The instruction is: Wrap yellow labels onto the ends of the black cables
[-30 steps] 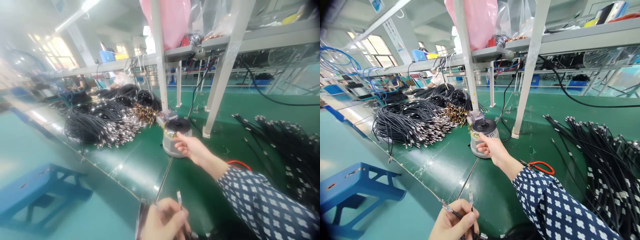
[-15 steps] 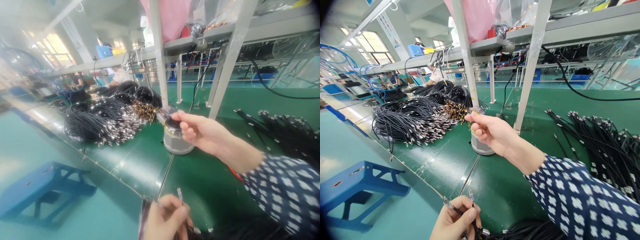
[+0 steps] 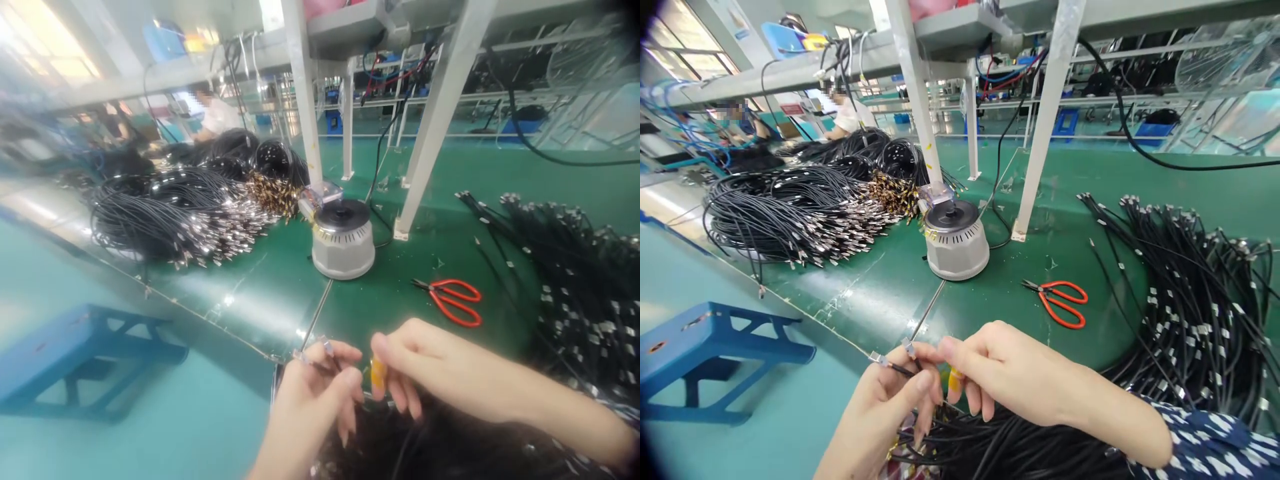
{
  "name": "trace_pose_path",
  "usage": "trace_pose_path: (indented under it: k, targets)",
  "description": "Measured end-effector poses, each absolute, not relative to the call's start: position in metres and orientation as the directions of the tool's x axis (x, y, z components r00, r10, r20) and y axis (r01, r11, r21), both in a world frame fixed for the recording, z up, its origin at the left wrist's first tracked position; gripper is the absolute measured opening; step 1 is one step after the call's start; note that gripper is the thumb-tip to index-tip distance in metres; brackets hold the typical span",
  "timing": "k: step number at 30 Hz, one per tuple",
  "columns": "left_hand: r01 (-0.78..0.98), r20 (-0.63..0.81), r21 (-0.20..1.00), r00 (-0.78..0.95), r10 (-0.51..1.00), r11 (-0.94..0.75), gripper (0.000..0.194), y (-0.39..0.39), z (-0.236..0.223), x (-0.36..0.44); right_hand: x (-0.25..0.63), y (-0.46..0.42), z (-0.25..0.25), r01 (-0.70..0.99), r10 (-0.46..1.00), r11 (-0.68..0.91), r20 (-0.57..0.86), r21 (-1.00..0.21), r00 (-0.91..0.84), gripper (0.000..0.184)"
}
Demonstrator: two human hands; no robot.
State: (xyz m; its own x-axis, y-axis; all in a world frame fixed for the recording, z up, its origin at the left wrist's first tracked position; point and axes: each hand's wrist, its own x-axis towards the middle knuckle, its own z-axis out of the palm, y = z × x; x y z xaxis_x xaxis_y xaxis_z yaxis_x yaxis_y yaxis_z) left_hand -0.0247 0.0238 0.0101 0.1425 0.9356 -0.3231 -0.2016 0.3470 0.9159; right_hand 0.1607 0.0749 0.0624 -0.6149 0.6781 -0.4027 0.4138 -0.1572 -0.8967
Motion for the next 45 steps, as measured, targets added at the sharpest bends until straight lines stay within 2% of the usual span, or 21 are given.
trace_pose_path:
  k: [3,7,9,12,14,17,20,23,29,45]
  targets:
    - [-0.116,-0.355,0.92,0.151,0.923,0.373,0.026,0.024,0.015,-0.022,0.16,0.072,0.064,0.501,0.703,-0.087,-0.41,-0.861,-0.581,0.064]
    - [-0.108,-0.379,0.918,0.044,0.924,0.382,0.025,0.02,0.017,-0.015,0.159,0.072,0.05,0.535,0.783,-0.053,-0.368,-0.843,-0.502,0.06]
    - [-0.131,-0.374,0.92,-0.013,0.927,0.369,0.025,0.017,0.016,-0.012,0.157,0.071,0.04,0.44,0.844,-0.111,-0.318,-0.891,-0.432,0.055]
    - [-0.165,-0.374,0.917,-0.043,0.926,0.363,0.027,0.015,0.013,-0.011,0.152,0.063,0.027,0.171,0.898,-0.194,-0.246,-0.966,-0.366,0.043]
    - [-0.187,-0.373,0.914,-0.041,0.927,0.359,0.027,0.015,0.01,-0.011,0.147,0.055,0.021,0.04,0.903,-0.234,-0.233,-0.971,-0.362,0.041]
    - [-0.205,-0.359,0.915,-0.024,0.933,0.346,0.025,0.016,0.011,-0.014,0.143,0.046,0.015,0.002,0.932,-0.258,-0.25,-0.966,-0.262,0.034]
    - [-0.3,-0.331,0.898,0.018,0.943,0.321,0.022,0.017,0.014,-0.016,0.145,0.048,0.013,-0.066,0.962,-0.25,-0.24,-0.966,-0.132,0.03]
    - [-0.364,-0.321,0.875,0.057,0.945,0.319,0.02,0.016,0.015,-0.017,0.148,0.052,0.016,-0.146,0.956,-0.265,-0.24,-0.953,-0.169,0.031]
    - [-0.297,-0.373,0.873,0.104,0.922,0.386,0.024,0.011,0.008,-0.017,0.139,0.052,0.021,-0.087,0.937,-0.245,-0.213,-0.966,-0.276,0.026]
    - [-0.305,-0.413,0.848,0.133,0.901,0.434,0.026,0.012,0.012,-0.017,0.133,0.053,0.019,-0.087,0.933,-0.246,-0.211,-0.965,-0.292,0.025]
